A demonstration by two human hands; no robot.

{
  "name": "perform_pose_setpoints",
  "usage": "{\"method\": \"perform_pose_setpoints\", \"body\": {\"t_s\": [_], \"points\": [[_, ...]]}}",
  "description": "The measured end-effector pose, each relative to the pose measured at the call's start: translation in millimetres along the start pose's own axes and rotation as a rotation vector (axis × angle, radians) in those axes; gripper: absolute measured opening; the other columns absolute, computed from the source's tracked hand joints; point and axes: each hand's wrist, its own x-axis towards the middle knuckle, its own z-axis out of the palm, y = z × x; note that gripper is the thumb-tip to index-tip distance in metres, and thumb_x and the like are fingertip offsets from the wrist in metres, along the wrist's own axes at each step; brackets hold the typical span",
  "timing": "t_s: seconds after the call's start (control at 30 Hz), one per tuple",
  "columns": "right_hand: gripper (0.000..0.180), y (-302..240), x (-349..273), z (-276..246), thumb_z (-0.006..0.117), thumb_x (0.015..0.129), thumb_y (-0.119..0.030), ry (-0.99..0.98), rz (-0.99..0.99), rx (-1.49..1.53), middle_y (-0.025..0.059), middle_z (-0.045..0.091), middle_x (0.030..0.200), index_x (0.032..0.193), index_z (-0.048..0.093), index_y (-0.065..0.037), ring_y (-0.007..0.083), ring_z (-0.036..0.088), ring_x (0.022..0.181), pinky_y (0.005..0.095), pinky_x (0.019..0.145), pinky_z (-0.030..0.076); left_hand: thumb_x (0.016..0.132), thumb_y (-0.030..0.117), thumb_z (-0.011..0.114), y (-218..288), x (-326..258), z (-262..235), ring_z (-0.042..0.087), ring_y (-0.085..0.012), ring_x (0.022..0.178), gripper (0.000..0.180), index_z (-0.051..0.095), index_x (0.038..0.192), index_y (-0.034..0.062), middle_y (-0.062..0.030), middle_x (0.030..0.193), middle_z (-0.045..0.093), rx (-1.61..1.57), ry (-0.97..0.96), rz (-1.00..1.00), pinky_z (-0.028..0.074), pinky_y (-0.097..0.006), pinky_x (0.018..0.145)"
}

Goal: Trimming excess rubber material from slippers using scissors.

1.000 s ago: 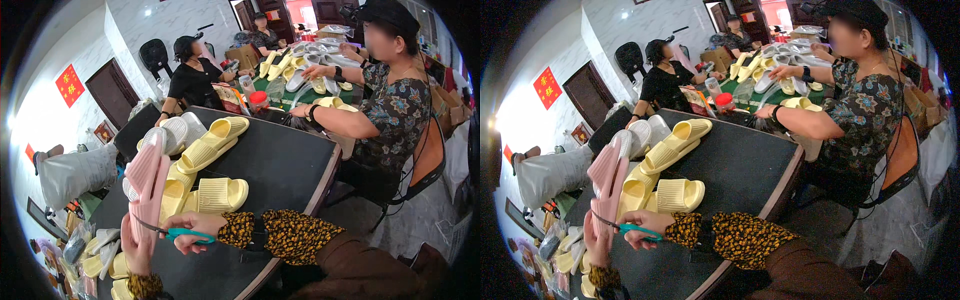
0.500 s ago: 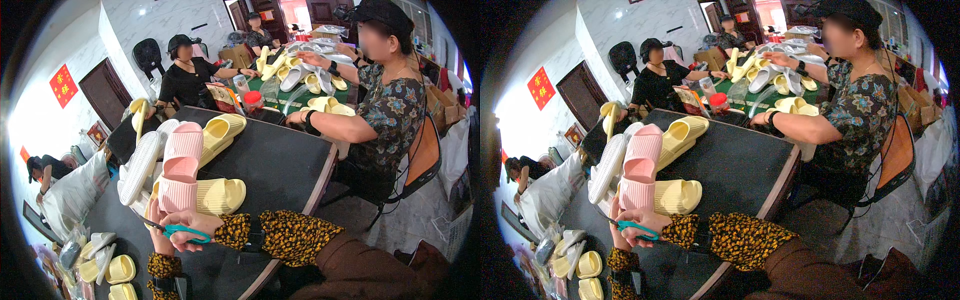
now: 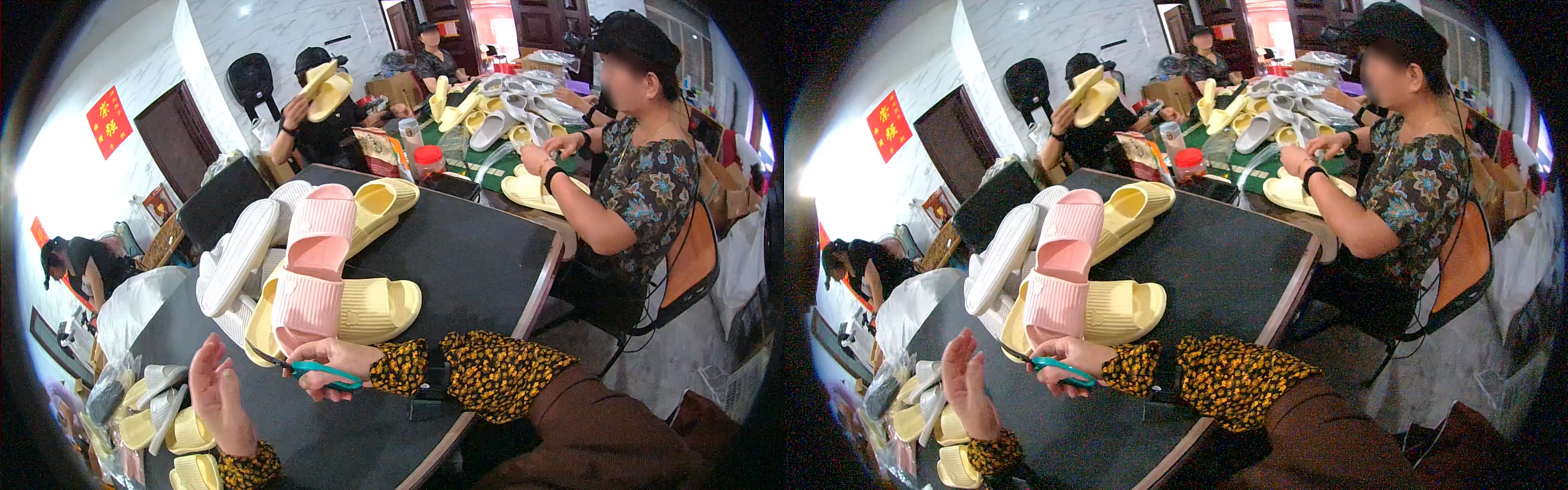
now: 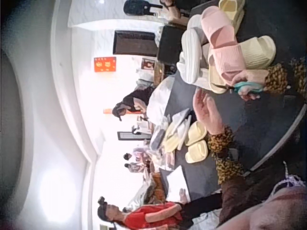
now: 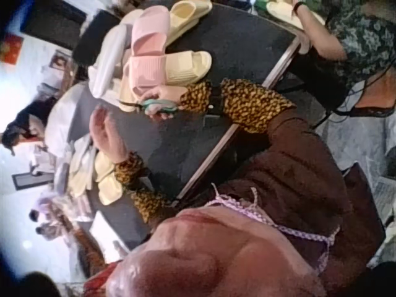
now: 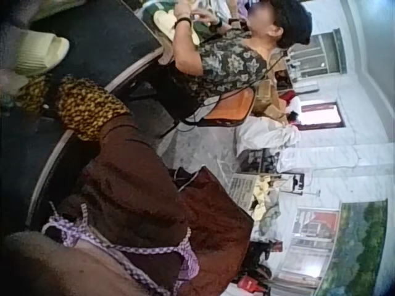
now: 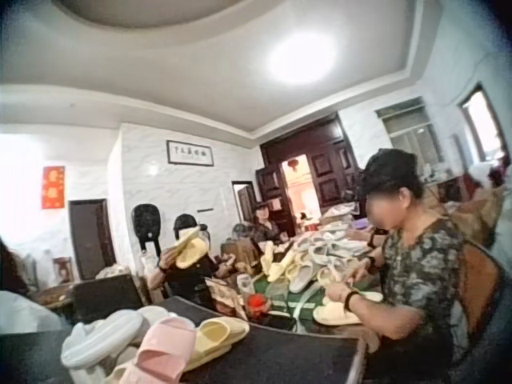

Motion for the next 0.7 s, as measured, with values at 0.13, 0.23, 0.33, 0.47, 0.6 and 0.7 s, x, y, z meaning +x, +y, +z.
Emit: {"method": "perform_pose_setpoints", "body": {"t_s": [0.13, 0.23, 0.33, 0.47, 0.6, 0.7], "points": [[0.033, 2.0, 4.0, 2.5, 0.059, 0.080, -0.016, 0.024, 0.094, 0.007, 0.0036, 0.056, 0.068, 0.108, 0.047, -0.005, 0.0054, 0.051, 0.044, 0.0175, 0.035, 0.039, 0.087, 0.010, 0.046, 25.4, 0.6, -17.9, 0.045, -0.0236, 0.115, 0.039, 0.042, 0.124, -0.0010, -0.0168, 0.127, 0.046, 0.030, 0.094, 0.065, 0.035, -0.034, 0.095], [0.034, 3.2, 4.8, 2.0, 0.059, 0.080, -0.016, 0.030, 0.118, -0.074, 0.0037, 0.056, 0.068, 0.109, 0.047, -0.005, 0.0052, 0.051, 0.045, 0.0172, 0.036, 0.039, 0.088, 0.012, 0.043, 37.3, -0.7, -32.7, 0.045, -0.0259, 0.116, 0.039, 0.042, 0.125, 0.0001, -0.0194, 0.128, 0.045, 0.046, 0.176, 0.132, 0.036, -0.035, 0.095], [0.036, 4.8, 5.5, -0.6, 0.060, 0.080, -0.017, 0.027, 0.138, -0.124, 0.0038, 0.056, 0.068, 0.111, 0.046, -0.004, 0.0057, 0.051, 0.045, 0.0176, 0.037, 0.040, 0.089, 0.006, 0.042, 49.4, -3.4, -39.7, 0.046, -0.0248, 0.116, 0.038, 0.040, 0.126, -0.0001, -0.0196, 0.128, 0.046, -0.013, 0.169, 0.188, 0.036, -0.034, 0.095], [0.038, 10.1, 7.1, -3.1, 0.059, 0.081, -0.016, 0.008, 0.150, -0.081, 0.0040, 0.056, 0.068, 0.113, 0.044, -0.003, 0.0066, 0.051, 0.047, 0.0185, 0.037, 0.040, 0.089, 0.016, 0.045, 59.7, -9.6, -48.1, 0.046, -0.0278, 0.116, 0.040, 0.041, 0.125, -0.0019, -0.0209, 0.126, 0.047, 0.006, 0.209, 0.270, 0.034, -0.038, 0.097], [0.036, 11.7, 7.6, -3.3, 0.057, 0.082, -0.014, 0.017, 0.171, -0.105, 0.0042, 0.055, 0.068, 0.113, 0.043, -0.003, 0.0065, 0.051, 0.046, 0.0186, 0.037, 0.040, 0.086, -0.001, 0.041, 81.9, -12.8, -46.5, 0.050, -0.0375, 0.110, 0.035, 0.042, 0.120, -0.0054, -0.0334, 0.118, 0.046, -0.057, 0.134, 0.441, 0.043, -0.046, 0.088], [0.037, 12.7, 6.3, -6.7, 0.057, 0.082, -0.014, 0.004, 0.171, -0.092, 0.0039, 0.055, 0.067, 0.114, 0.043, -0.004, 0.0067, 0.051, 0.045, 0.0186, 0.037, 0.040, 0.088, 0.003, 0.041, 92.4, -12.1, -50.0, 0.050, -0.0387, 0.110, 0.035, 0.041, 0.121, -0.0047, -0.0326, 0.118, 0.047, -0.044, 0.101, 0.501, 0.042, -0.047, 0.089]]}}
